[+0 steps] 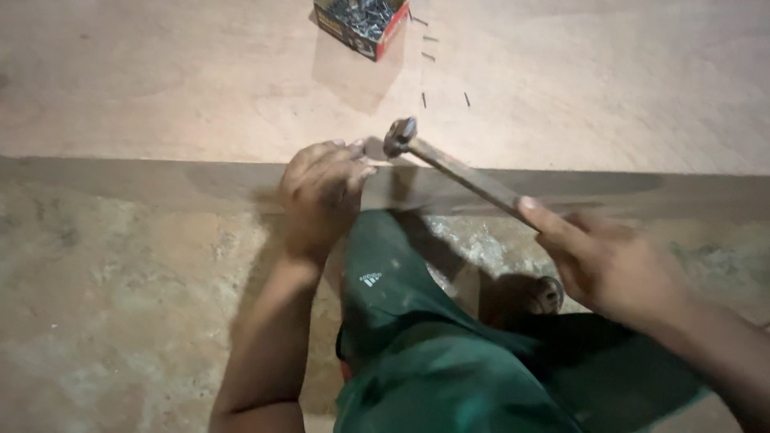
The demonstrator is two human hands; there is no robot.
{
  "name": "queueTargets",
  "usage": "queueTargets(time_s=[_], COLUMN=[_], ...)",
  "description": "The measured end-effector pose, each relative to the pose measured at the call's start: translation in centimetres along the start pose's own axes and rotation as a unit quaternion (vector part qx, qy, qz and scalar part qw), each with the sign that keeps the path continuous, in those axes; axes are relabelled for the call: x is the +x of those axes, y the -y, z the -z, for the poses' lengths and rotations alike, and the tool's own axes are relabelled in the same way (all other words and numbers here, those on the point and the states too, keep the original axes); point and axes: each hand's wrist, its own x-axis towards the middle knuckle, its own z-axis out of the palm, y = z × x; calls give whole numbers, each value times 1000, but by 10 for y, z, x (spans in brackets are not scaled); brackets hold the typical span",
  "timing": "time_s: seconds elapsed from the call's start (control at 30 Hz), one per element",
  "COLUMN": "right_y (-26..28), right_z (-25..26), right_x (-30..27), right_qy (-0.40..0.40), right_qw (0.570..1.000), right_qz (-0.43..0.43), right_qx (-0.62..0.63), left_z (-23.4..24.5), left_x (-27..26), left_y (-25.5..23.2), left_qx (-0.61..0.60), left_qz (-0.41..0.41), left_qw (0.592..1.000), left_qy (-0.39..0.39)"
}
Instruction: The person hammers nails into the edges of a large plywood structure using a hammer, occasionally taking new nails from a small box.
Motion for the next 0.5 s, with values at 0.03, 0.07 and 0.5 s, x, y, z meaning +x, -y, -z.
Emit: queueTargets(time_s=[0.03,0.07,0.5], right_y=[-5,-14,-20], right_z=[-3,-4,-8], right_x=[-4,-13,-12], right_qy=[-10,-84,-126], right_qw=[1000,993,979], right_qz=[-15,34,75], right_qx=[2,78,144], left_z=[0,0,-9], left_x=[1,-4,-13], left_y=[2,1,2], left_qx=[-2,-5,47], left_qz=[-9,-9,-35], left_qw=[1000,1000,998], left_qy=[-4,-5,-26])
